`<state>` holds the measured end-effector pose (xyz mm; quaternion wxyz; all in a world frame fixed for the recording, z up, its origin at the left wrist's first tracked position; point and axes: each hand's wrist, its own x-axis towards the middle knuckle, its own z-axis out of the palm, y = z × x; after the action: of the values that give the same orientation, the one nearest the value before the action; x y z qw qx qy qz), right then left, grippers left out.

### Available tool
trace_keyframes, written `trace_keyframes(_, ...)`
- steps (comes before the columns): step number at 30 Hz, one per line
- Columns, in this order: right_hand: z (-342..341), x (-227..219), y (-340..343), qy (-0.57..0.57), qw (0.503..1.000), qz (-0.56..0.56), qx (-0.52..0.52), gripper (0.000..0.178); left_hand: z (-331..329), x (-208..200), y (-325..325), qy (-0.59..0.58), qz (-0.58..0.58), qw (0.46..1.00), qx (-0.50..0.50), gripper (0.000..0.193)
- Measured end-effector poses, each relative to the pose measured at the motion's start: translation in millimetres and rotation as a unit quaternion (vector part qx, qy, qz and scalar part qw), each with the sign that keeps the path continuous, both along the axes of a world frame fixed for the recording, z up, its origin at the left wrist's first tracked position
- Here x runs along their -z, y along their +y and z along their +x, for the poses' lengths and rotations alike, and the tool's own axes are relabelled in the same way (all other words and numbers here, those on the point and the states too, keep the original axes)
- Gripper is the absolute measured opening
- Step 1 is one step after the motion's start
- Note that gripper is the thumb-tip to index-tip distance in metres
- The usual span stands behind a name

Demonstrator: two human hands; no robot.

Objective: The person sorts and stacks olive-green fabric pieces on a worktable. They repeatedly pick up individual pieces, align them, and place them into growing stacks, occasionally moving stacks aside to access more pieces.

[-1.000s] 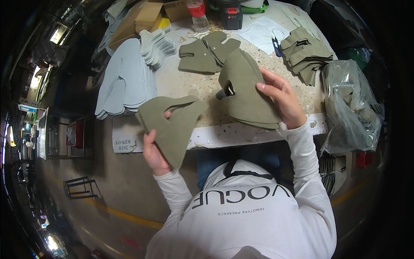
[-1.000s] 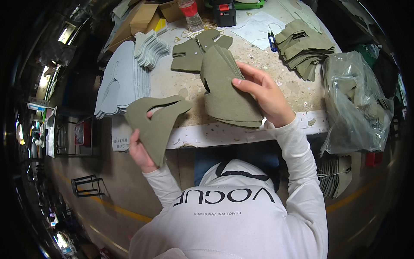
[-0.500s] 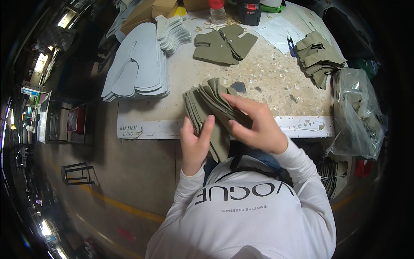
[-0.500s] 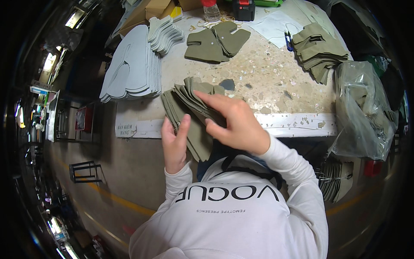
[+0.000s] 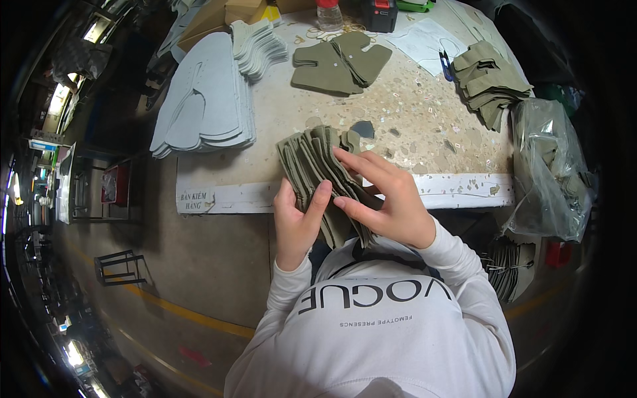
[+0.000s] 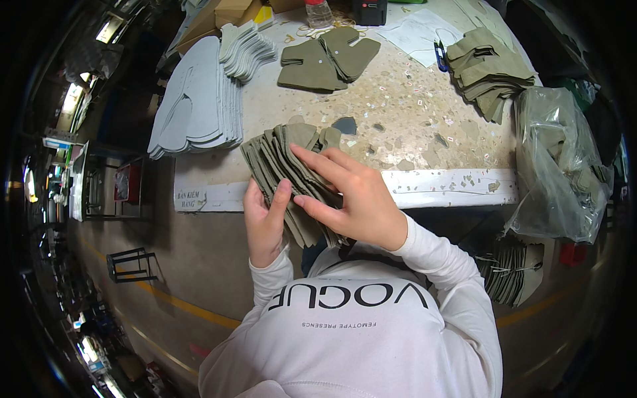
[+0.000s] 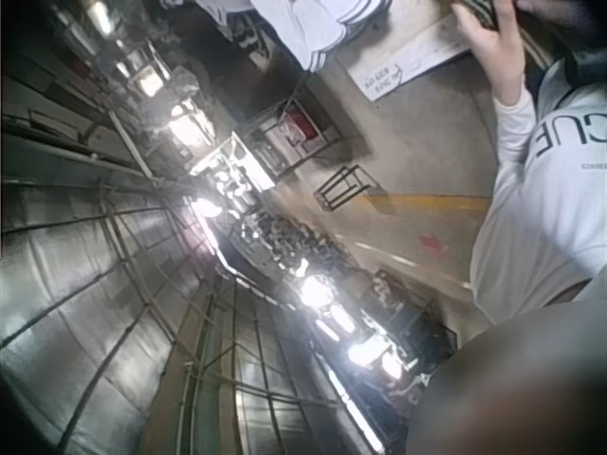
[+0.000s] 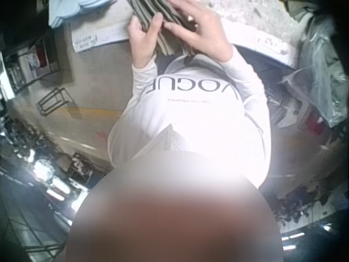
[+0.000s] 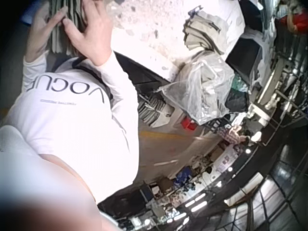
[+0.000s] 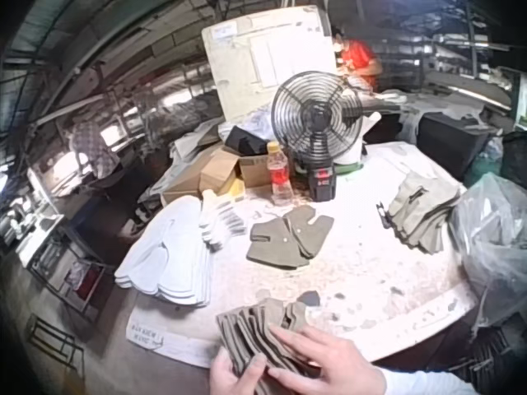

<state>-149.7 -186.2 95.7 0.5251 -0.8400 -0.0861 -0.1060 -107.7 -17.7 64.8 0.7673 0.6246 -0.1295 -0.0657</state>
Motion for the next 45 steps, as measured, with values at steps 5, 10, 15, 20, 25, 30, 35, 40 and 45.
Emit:
trace_keyframes(5,0,1,-4,-0.02,1.0,0.001,0.015,0.064,0,0,0,0.04,-0.026,0.999,0.025,0.022)
trace_keyframes(10,-6,1,2,-0.055,0.996,-0.053,0.053,0.067,-2,-3,-4,0.03,-0.005,0.998,0.046,0.027)
trace_keyframes(15,-12,6,5,-0.068,0.992,-0.063,0.088,0.063,-3,-2,-8,0.01,-0.018,0.997,0.071,0.031)
trace_keyframes(20,-5,15,-7,-0.102,0.99,0.005,0.098,0.057,2,1,-1,0.028,-0.006,0.996,0.079,0.029)
trace_keyframes(25,-5,11,-38,0.1,0.944,0.314,-0.004,0.055,12,-4,10,0.095,-0.082,0.976,0.18,0.056)
trace_keyframes(30,-7,3,-61,0.146,0.906,0.396,0.008,0.062,22,-5,24,0.092,-0.139,0.963,0.212,0.067)
trace_keyframes(35,-9,-18,-89,0.167,0.9,0.386,0.111,0.063,27,-4,89,0.072,-0.23,0.967,0.081,0.066)
trace_keyframes(40,4,-37,-88,0.121,0.893,0.432,0.038,0.058,11,-9,159,0.027,-0.387,0.92,0.052,0.061)
trace_keyframes(45,49,-20,-41,0.17,0.874,0.454,-0.031,0.056,-5,-16,195,-0.011,-0.397,0.918,0.007,0.057)
